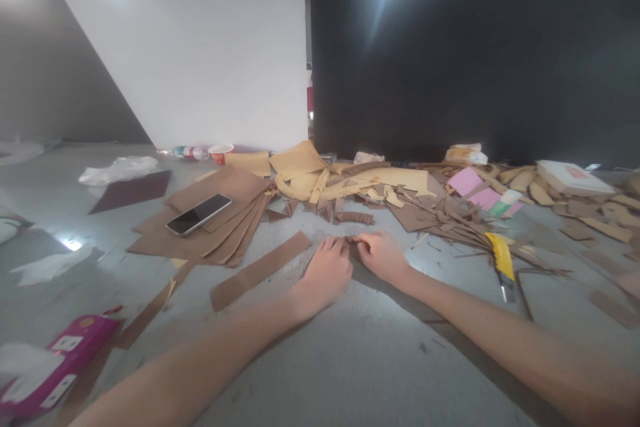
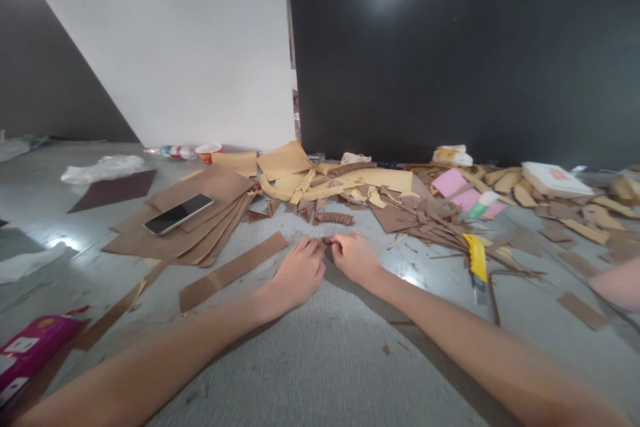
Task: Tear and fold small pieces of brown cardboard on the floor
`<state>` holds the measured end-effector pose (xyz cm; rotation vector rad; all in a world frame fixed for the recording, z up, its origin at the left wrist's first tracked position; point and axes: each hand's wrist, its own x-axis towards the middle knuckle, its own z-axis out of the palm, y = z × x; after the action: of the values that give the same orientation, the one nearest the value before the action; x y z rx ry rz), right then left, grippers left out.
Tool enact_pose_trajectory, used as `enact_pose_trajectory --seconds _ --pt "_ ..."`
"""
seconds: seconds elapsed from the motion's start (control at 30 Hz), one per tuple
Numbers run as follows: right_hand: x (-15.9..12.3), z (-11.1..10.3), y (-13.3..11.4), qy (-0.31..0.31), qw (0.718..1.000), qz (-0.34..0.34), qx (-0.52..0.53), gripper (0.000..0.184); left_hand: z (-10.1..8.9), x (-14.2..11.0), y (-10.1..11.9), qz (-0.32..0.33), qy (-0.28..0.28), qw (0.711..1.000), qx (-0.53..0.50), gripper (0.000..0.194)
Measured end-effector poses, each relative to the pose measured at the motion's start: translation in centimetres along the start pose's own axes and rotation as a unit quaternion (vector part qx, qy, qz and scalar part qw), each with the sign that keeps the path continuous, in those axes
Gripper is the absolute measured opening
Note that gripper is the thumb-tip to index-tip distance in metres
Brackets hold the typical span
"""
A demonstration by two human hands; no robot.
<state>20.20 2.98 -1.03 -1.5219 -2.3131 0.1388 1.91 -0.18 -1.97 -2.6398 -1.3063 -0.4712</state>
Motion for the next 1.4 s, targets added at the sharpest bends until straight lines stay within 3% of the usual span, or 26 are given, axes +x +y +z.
enact_pose_trajectory --seconds 0.83,1.4 --pt "-0.04 -0.29 -0.1 -0.025 0.998 -0.046 -0.03 0.028 -0.03 0.01 0.04 -0.003 0.001 1.0 -0.004 0.03" --pt "-0.18 -0.82 -0.3 -0.046 0.981 -0.138 -0.132 0.029 -0.04 0.2 0.11 -0.012 -0.006 1.0 -0.012 0.033"
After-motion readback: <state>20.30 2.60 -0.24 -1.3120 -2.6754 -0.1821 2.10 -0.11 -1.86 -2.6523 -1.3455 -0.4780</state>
